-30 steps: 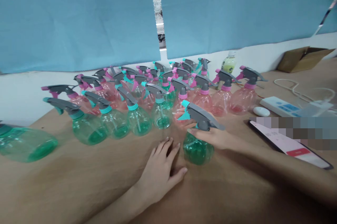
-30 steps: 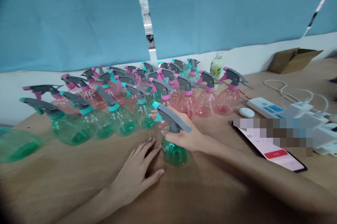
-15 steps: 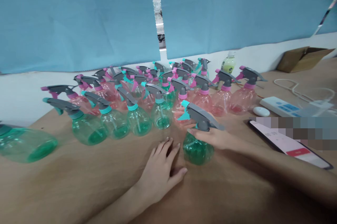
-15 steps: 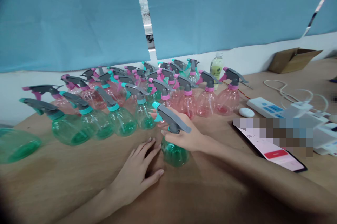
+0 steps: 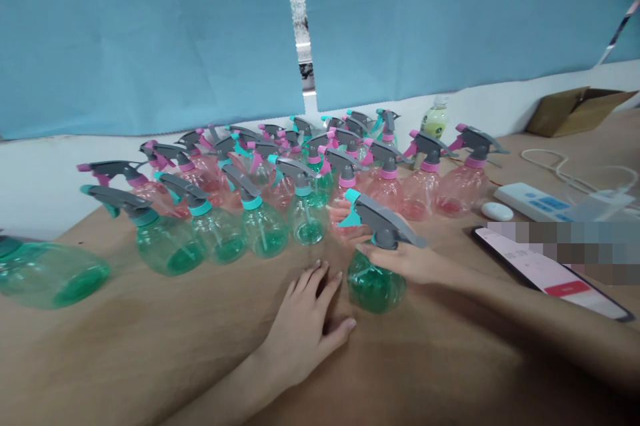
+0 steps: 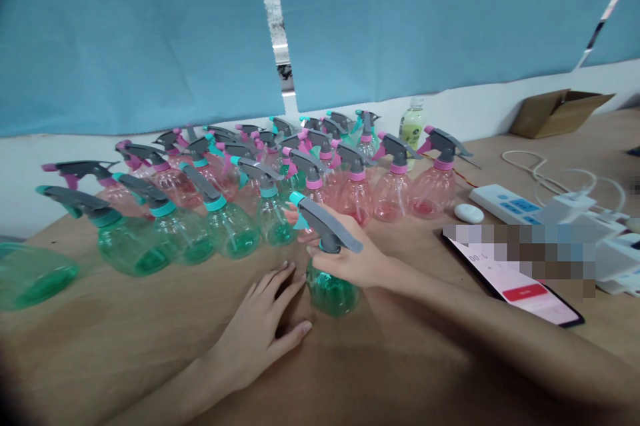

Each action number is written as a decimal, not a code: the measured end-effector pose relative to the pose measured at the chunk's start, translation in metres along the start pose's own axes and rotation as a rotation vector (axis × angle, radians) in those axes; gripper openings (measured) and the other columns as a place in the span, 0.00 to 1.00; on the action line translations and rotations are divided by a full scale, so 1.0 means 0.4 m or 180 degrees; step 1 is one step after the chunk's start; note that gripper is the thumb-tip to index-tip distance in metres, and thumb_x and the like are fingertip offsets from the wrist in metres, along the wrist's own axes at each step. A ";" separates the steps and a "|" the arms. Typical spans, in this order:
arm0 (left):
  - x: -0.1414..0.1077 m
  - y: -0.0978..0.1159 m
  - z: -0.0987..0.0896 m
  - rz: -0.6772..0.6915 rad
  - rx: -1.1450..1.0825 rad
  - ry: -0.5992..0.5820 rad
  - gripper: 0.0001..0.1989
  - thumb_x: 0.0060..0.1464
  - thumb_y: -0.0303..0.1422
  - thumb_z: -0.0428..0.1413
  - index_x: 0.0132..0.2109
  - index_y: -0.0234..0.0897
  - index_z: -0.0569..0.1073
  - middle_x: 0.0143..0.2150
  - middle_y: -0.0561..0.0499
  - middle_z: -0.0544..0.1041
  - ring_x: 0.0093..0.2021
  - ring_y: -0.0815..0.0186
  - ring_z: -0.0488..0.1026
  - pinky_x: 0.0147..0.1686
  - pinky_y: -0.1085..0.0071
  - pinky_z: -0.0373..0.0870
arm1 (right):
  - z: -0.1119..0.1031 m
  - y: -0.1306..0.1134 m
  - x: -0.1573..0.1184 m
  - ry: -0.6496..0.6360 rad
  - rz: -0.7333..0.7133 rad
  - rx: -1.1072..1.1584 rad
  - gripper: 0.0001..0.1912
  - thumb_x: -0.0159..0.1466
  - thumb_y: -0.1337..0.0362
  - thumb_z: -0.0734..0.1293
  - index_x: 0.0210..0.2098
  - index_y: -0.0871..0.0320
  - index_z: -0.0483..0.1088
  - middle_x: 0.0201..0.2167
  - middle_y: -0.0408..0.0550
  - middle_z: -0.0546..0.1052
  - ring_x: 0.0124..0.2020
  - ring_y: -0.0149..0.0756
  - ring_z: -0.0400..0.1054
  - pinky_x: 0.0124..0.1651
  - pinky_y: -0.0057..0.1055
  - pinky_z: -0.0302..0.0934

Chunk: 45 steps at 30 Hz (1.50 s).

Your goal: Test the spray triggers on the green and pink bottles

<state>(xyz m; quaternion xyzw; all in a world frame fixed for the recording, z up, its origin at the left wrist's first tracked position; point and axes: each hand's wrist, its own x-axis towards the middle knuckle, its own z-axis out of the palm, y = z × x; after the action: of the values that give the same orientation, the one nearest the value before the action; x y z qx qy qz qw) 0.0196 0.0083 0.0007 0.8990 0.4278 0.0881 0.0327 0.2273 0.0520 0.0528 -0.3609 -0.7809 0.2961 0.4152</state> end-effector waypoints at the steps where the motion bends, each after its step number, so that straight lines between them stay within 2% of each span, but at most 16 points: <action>1: 0.000 0.000 0.000 -0.0003 0.0005 -0.0005 0.29 0.56 0.44 0.50 0.60 0.35 0.58 0.62 0.41 0.55 0.60 0.51 0.51 0.54 0.53 0.54 | 0.000 0.000 0.000 -0.0020 0.0024 0.0035 0.31 0.53 0.72 0.61 0.56 0.48 0.56 0.44 0.43 0.74 0.35 0.36 0.71 0.39 0.35 0.68; 5: -0.002 -0.001 0.002 -0.0019 0.0017 -0.0017 0.28 0.56 0.45 0.50 0.60 0.35 0.59 0.62 0.40 0.55 0.60 0.51 0.51 0.54 0.53 0.54 | 0.002 0.002 0.001 -0.0004 0.0082 0.0150 0.29 0.53 0.72 0.61 0.54 0.48 0.60 0.38 0.42 0.76 0.34 0.37 0.71 0.38 0.34 0.68; 13: -0.002 0.001 0.000 -0.0031 0.0022 -0.0068 0.29 0.56 0.44 0.50 0.60 0.34 0.58 0.62 0.40 0.55 0.60 0.52 0.50 0.54 0.53 0.54 | 0.003 0.003 0.001 -0.0016 0.0049 0.0250 0.29 0.52 0.73 0.61 0.52 0.47 0.60 0.39 0.41 0.75 0.37 0.35 0.71 0.40 0.32 0.67; 23: -0.002 0.001 0.001 -0.0018 -0.0022 0.0015 0.28 0.56 0.45 0.50 0.60 0.36 0.59 0.62 0.41 0.56 0.60 0.51 0.52 0.53 0.52 0.55 | 0.003 0.003 -0.001 -0.0018 0.0186 0.0020 0.26 0.54 0.69 0.61 0.52 0.48 0.59 0.35 0.42 0.74 0.33 0.37 0.70 0.34 0.34 0.67; 28: 0.000 0.000 -0.001 -0.0004 -0.0025 0.0025 0.28 0.56 0.45 0.50 0.59 0.36 0.59 0.62 0.41 0.56 0.60 0.51 0.52 0.53 0.53 0.55 | 0.002 0.004 -0.004 0.0011 0.0133 -0.0087 0.24 0.54 0.69 0.60 0.49 0.47 0.62 0.33 0.40 0.74 0.34 0.36 0.70 0.36 0.31 0.66; 33: 0.001 0.002 -0.002 -0.0033 0.0003 -0.0038 0.28 0.56 0.44 0.50 0.59 0.35 0.59 0.62 0.40 0.55 0.60 0.50 0.52 0.53 0.52 0.55 | 0.003 0.007 -0.006 0.0092 0.0166 -0.0217 0.22 0.54 0.68 0.61 0.48 0.47 0.63 0.31 0.41 0.72 0.30 0.35 0.68 0.33 0.32 0.66; 41: 0.001 0.002 -0.001 -0.0007 -0.0038 0.0054 0.28 0.56 0.45 0.50 0.59 0.36 0.59 0.61 0.41 0.56 0.60 0.50 0.52 0.53 0.53 0.55 | 0.005 0.018 -0.004 0.0155 0.0153 -0.0100 0.12 0.52 0.69 0.61 0.36 0.49 0.66 0.30 0.41 0.71 0.30 0.34 0.67 0.33 0.31 0.65; 45: -0.001 0.001 0.000 -0.0036 -0.0034 0.0040 0.28 0.56 0.45 0.50 0.59 0.37 0.59 0.61 0.41 0.57 0.59 0.51 0.53 0.53 0.53 0.56 | 0.003 0.008 0.000 0.0170 0.0114 -0.0063 0.13 0.50 0.71 0.60 0.34 0.50 0.65 0.29 0.40 0.70 0.27 0.32 0.65 0.30 0.30 0.63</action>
<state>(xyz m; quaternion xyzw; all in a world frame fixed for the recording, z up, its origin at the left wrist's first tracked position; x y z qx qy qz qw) 0.0197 0.0079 0.0006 0.8958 0.4326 0.0959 0.0353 0.2271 0.0538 0.0497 -0.3867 -0.7658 0.2859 0.4269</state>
